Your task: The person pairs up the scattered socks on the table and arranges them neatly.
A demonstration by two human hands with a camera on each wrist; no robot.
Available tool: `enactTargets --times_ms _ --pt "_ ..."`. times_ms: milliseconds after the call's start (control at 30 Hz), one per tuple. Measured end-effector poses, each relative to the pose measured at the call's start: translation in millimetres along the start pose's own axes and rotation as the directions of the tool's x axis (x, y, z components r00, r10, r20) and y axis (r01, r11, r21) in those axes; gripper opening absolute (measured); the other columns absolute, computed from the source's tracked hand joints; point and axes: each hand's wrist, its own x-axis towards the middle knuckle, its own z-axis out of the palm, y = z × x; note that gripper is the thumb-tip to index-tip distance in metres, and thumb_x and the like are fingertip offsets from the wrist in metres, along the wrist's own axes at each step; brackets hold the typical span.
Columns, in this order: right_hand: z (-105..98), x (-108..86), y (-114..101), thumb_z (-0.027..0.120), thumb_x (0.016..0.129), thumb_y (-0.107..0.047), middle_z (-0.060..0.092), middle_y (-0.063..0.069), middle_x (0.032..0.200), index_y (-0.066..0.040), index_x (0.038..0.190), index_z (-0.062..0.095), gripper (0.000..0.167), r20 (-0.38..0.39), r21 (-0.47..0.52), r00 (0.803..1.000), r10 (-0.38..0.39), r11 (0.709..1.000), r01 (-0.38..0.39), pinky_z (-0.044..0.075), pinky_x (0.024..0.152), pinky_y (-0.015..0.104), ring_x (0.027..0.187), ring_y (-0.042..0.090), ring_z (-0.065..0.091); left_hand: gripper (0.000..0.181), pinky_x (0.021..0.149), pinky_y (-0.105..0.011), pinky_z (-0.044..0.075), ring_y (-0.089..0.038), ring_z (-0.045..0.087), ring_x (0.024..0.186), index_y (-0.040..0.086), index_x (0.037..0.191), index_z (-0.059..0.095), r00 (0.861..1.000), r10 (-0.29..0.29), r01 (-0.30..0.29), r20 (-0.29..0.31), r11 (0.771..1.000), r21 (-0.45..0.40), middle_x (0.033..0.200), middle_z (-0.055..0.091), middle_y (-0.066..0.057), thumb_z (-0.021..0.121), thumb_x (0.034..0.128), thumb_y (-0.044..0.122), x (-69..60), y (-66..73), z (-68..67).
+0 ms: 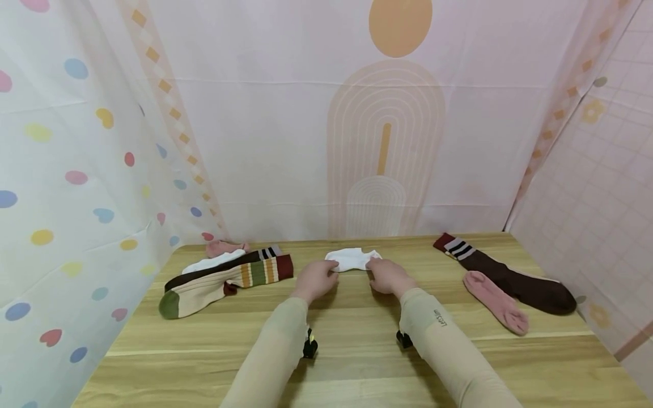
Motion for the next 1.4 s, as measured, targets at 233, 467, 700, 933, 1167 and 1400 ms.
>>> enactTargets --times_ms 233,467,700,933,1167,1400 --pt "0 -0.8 0 0.068 0.091 -0.008 0.053 0.020 0.140 0.002 0.129 0.061 0.039 -0.001 -0.002 1.000 -0.001 1.000 0.001 0.038 0.108 0.044 0.129 0.036 0.049 0.028 0.091 -0.047 0.052 -0.031 0.064 0.111 0.004 0.121 0.070 0.999 -0.038 0.036 -0.037 0.998 -0.054 0.120 0.069 -0.011 0.063 0.0971 0.017 -3.6 -9.7 -7.8" --pt "0 -1.1 -1 0.069 0.091 -0.007 0.058 0.018 0.134 0.001 0.124 0.063 0.035 -0.013 -0.012 1.000 -0.020 1.000 0.020 0.042 0.103 0.045 0.121 0.036 0.055 0.028 0.092 -0.048 0.051 -0.030 0.064 0.110 0.006 0.122 0.070 0.992 -0.112 0.110 -0.053 0.993 -0.050 0.120 0.069 -0.010 0.063 0.0970 0.017 -8.3 -25.7 -16.9" --pt "4 1.4 4 0.066 0.091 -0.007 0.059 0.018 0.131 0.002 0.123 0.063 0.033 -0.022 -0.002 0.999 -0.043 0.999 0.043 0.044 0.102 0.045 0.118 0.036 0.057 0.031 0.093 -0.050 0.050 -0.033 0.063 0.111 0.002 0.123 0.068 0.993 -0.092 0.089 -0.070 0.995 -0.036 0.121 0.068 -0.014 0.063 0.0963 0.015 -16.0 -46.1 -29.1" --pt "-1 -2.1 -1 0.066 0.091 -0.005 0.061 0.018 0.127 0.002 0.121 0.063 0.031 -0.013 0.018 1.000 -0.025 1.000 0.025 0.044 0.102 0.046 0.117 0.036 0.057 0.032 0.075 -0.044 0.052 -0.026 0.065 0.084 0.000 0.127 0.065 0.990 -0.105 0.103 -0.093 0.994 -0.026 0.120 0.067 -0.019 0.061 0.0963 0.009 -25.8 -64.7 -42.6" --pt "-1 -2.7 -2 0.067 0.092 -0.007 0.059 0.016 0.131 0.000 0.124 0.063 0.033 -0.007 -0.002 1.000 -0.017 1.000 0.017 0.043 0.103 0.044 0.120 0.035 0.056 0.016 0.073 -0.047 0.052 -0.029 0.064 0.083 0.003 0.107 0.070 0.982 -0.122 0.123 -0.146 0.992 -0.003 0.104 0.070 -0.015 0.064 0.0943 0.008 -31.8 -82.9 -52.8" --pt "-1 -2.6 -2 0.067 0.092 -0.007 0.058 0.017 0.133 -0.001 0.124 0.063 0.033 -0.014 -0.002 1.000 -0.021 1.000 0.021 0.042 0.104 0.044 0.121 0.035 0.055 0.030 0.079 -0.052 0.051 -0.036 0.064 0.090 -0.002 0.122 0.066 0.963 -0.202 0.207 -0.179 0.978 0.006 0.104 0.068 -0.021 0.061 0.0939 0.008 -33.9 -99.3 -63.1"
